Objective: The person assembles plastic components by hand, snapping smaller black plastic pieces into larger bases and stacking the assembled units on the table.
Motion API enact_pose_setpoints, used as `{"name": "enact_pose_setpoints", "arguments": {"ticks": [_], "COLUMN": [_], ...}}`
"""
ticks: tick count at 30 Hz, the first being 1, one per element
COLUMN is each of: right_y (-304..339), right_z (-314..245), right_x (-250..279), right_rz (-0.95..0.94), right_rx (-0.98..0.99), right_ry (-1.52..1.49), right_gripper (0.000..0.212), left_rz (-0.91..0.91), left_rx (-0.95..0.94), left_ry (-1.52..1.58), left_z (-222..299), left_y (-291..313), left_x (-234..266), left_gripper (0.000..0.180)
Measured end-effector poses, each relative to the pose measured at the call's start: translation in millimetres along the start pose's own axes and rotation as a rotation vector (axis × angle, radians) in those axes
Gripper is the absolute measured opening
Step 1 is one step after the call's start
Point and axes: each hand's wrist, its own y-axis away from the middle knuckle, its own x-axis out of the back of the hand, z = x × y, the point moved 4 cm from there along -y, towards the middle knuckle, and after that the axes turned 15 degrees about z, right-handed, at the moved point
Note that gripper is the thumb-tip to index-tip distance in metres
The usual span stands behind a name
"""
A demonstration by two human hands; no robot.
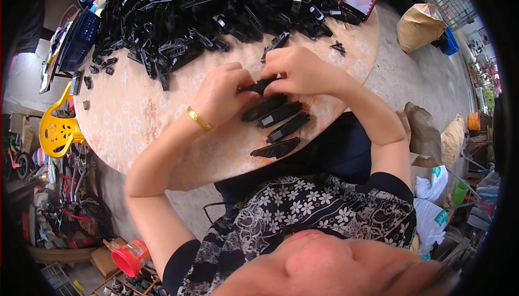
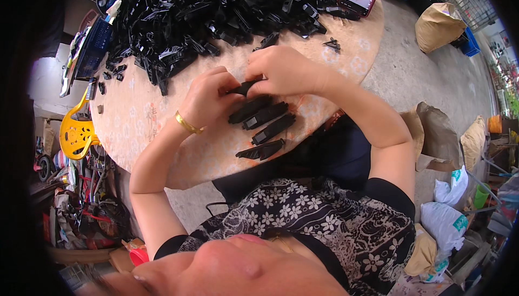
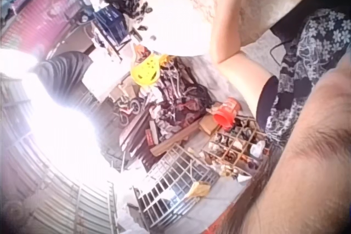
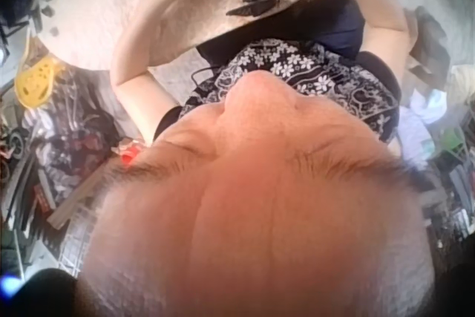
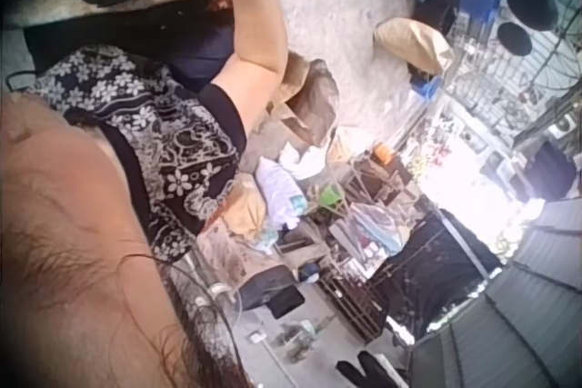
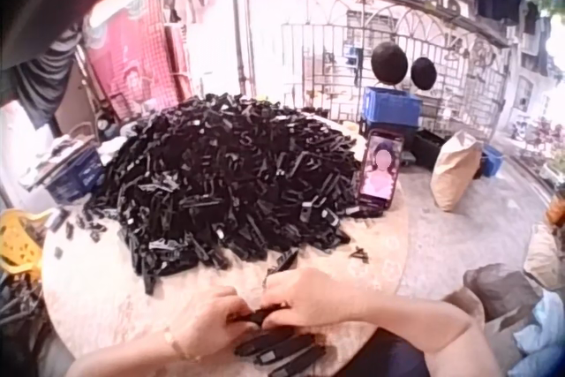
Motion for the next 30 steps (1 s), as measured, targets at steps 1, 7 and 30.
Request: {"name": "enact_pose_setpoints", "arguments": {"ticks": [1, 7, 30], "right_y": [-1.4, 6.1, 19.9], "right_z": [4.9, 36.6, 57.8], "right_x": [1.2, 22.4, 37.9], "right_rz": [-0.070, 0.367, 0.277], "right_rx": [-0.066, 0.057, -0.175], "right_ry": [-0.099, 0.441, 0.747], "right_gripper": [0.017, 0.018, 0.019], "left_rz": [-0.042, -0.065, 0.102], "left_rx": [-0.008, 0.073, -0.141], "left_ry": [0.038, 0.119, -0.099], "left_z": [0.0, 0.4, 5.9], "left_y": [-1.4, -5.9, 1.0], "left_x": [-1.6, -2.4, -0.7], "left_gripper": [0.016, 0.022, 0.015]}}
